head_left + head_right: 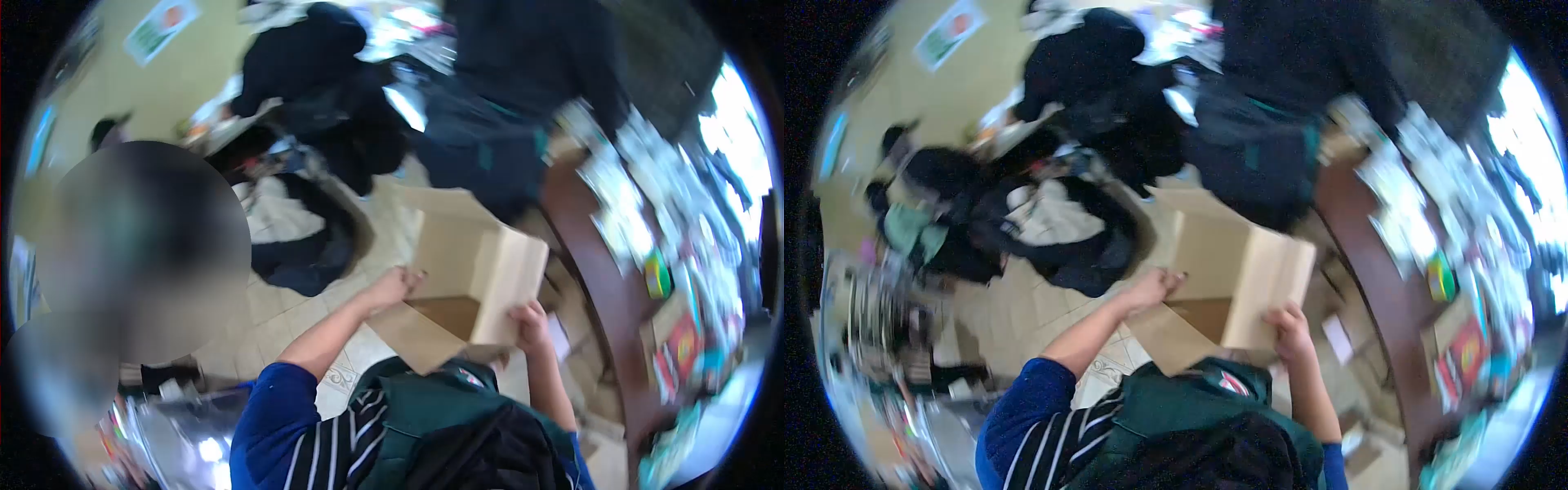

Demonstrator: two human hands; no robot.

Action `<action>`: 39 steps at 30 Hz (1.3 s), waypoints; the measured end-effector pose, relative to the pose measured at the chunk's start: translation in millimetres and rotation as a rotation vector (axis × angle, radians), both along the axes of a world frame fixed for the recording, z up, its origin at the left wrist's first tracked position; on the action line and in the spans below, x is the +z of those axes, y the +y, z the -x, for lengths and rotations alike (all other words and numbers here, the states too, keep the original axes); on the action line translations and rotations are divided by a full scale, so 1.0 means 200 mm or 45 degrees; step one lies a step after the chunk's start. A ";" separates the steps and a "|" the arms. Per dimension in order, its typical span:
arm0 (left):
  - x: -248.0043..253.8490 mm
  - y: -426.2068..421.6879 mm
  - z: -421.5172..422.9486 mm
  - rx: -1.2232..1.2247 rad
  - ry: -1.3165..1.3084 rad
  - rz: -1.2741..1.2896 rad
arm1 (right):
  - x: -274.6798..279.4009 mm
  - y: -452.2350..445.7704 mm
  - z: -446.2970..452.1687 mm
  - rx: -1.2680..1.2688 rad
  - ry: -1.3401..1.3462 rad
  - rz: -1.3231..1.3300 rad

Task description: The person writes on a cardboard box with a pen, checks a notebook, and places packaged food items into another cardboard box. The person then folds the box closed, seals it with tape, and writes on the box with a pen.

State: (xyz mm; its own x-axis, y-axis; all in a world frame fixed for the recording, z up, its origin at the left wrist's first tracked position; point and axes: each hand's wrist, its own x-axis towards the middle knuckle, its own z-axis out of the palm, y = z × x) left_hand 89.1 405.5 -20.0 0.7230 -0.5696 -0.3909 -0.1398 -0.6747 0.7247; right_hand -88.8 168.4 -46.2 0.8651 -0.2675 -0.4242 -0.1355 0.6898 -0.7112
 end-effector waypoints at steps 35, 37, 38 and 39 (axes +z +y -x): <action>-0.05 0.61 0.25 0.015 -0.955 -0.349 | 0.03 0.70 -1.14 1.120 -0.547 1.802; -0.10 0.59 0.23 -0.066 -0.977 -0.377 | 0.02 0.66 -1.11 1.034 -0.576 1.779; -0.12 0.56 0.23 -0.108 -1.008 -0.427 | 0.01 0.63 -1.08 0.968 -0.547 1.739; -0.07 0.54 0.21 -0.117 -0.740 -0.421 | 0.06 0.63 -1.05 1.056 -0.277 1.885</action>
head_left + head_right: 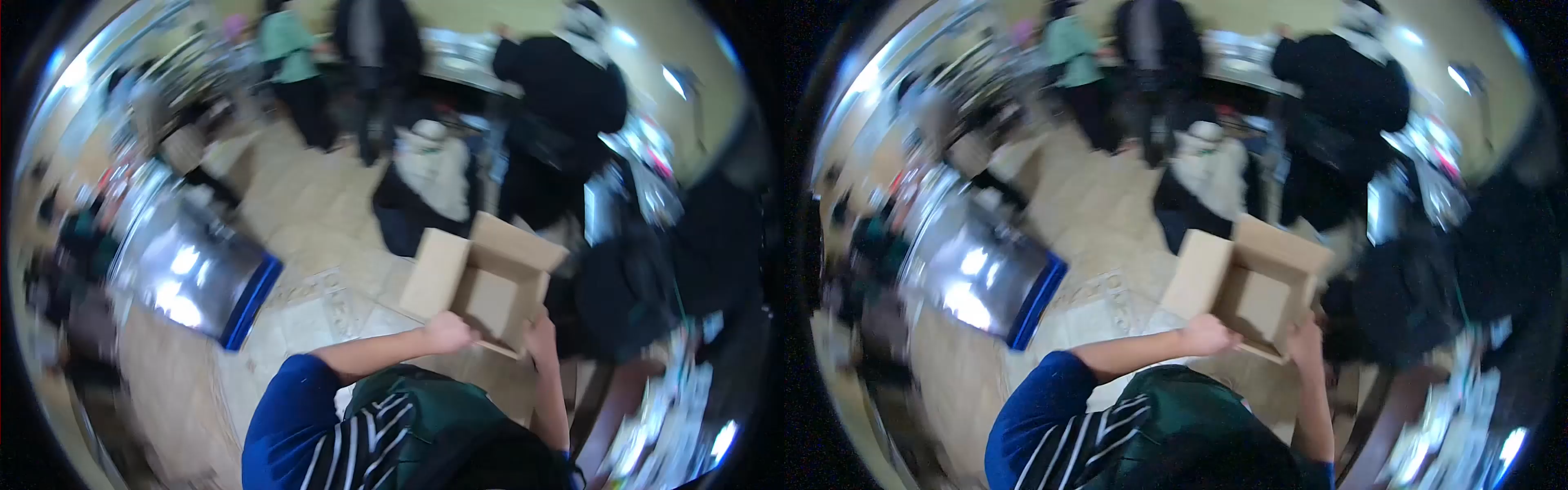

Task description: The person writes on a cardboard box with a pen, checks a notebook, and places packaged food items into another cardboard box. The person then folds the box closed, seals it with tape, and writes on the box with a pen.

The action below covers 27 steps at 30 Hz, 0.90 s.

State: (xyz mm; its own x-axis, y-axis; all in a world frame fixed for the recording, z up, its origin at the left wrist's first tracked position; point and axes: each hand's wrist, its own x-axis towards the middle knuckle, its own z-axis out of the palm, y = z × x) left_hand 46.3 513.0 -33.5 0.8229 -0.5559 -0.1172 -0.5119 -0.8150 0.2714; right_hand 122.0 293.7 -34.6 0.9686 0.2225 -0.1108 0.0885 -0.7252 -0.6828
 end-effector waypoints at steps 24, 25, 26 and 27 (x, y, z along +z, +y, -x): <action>0.19 -1.55 -0.19 -0.275 0.629 0.472 | 0.26 -1.37 1.47 -1.826 -0.389 -0.341; 0.17 -1.62 -0.19 -0.305 0.637 0.458 | 0.24 -1.49 1.58 -2.042 -0.476 -0.299; 0.15 -1.70 -0.21 -0.366 0.644 0.545 | 0.19 -1.62 1.72 -2.229 -0.471 -0.073; 0.15 -1.78 -0.20 -0.422 0.650 0.630 | 0.10 -1.75 1.88 -2.370 -0.564 0.027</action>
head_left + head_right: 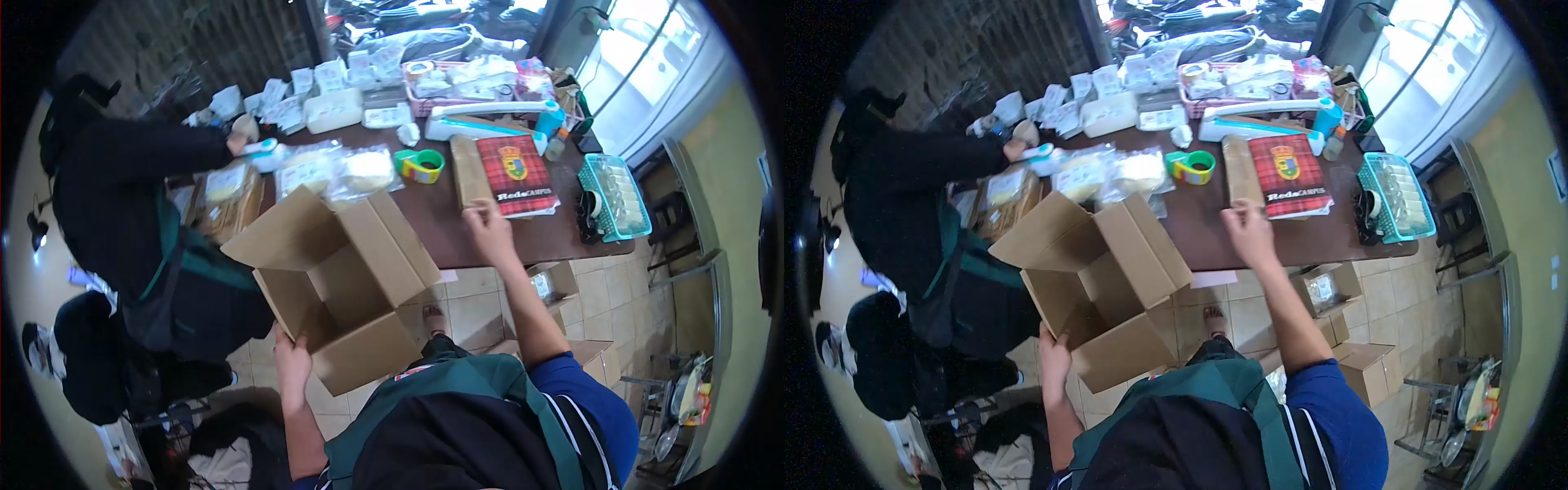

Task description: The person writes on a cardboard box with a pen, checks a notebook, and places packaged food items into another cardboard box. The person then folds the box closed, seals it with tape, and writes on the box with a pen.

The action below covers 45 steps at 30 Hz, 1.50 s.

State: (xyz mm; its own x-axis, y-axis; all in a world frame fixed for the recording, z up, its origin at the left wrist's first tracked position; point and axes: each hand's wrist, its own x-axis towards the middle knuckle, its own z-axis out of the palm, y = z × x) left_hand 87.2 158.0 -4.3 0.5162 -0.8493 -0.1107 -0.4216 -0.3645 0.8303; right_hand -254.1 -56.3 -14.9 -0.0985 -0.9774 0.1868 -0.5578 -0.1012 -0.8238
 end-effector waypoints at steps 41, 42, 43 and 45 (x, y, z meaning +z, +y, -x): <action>-0.16 -1.94 0.83 -0.624 1.113 0.016 | -0.39 -0.28 0.36 0.148 0.584 0.379; -0.17 -1.91 0.87 -0.601 1.379 -0.150 | -0.38 -0.28 0.37 0.277 0.633 0.207; -0.23 -1.89 0.88 -0.665 1.398 -0.173 | -0.37 -0.31 0.40 0.397 0.478 0.293; -0.24 -1.89 0.92 -0.651 1.275 -0.140 | -0.34 -0.31 0.50 0.376 0.443 0.293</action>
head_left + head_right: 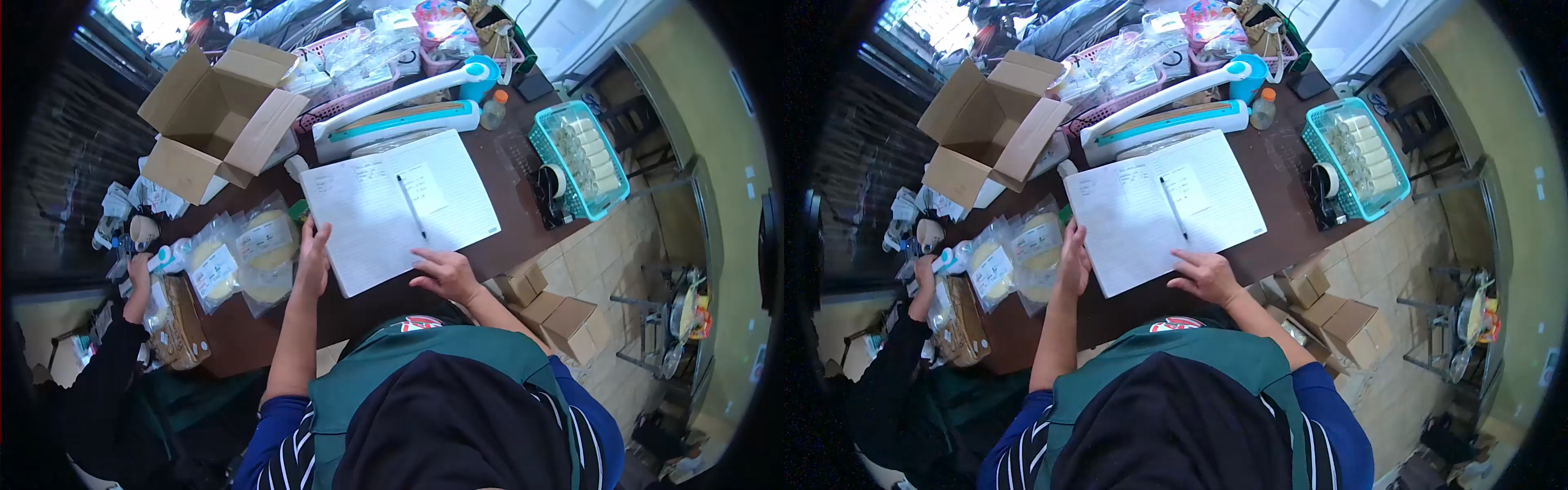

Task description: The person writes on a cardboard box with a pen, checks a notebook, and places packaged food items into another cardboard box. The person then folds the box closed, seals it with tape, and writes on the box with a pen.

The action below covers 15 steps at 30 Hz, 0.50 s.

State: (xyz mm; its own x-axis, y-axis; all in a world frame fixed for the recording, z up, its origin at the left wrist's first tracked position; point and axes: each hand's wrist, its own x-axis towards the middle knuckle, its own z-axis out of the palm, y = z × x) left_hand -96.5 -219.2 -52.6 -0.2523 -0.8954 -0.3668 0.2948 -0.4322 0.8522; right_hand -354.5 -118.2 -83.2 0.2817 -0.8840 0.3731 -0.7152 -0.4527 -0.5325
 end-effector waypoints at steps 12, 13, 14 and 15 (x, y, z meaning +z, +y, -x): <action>-0.30 0.15 0.16 0.278 -0.272 -0.057 | -0.22 -0.35 0.79 -0.809 -0.484 -0.840; -0.32 0.17 0.20 0.296 -0.273 -0.066 | -0.22 -0.38 0.82 -0.786 -0.468 -0.797; -0.33 0.18 0.24 0.329 -0.244 -0.068 | -0.07 -0.40 0.79 -0.785 -0.233 -0.746; -0.33 0.20 0.28 0.360 -0.214 -0.068 | -0.02 -0.42 0.76 -0.771 -0.226 -0.751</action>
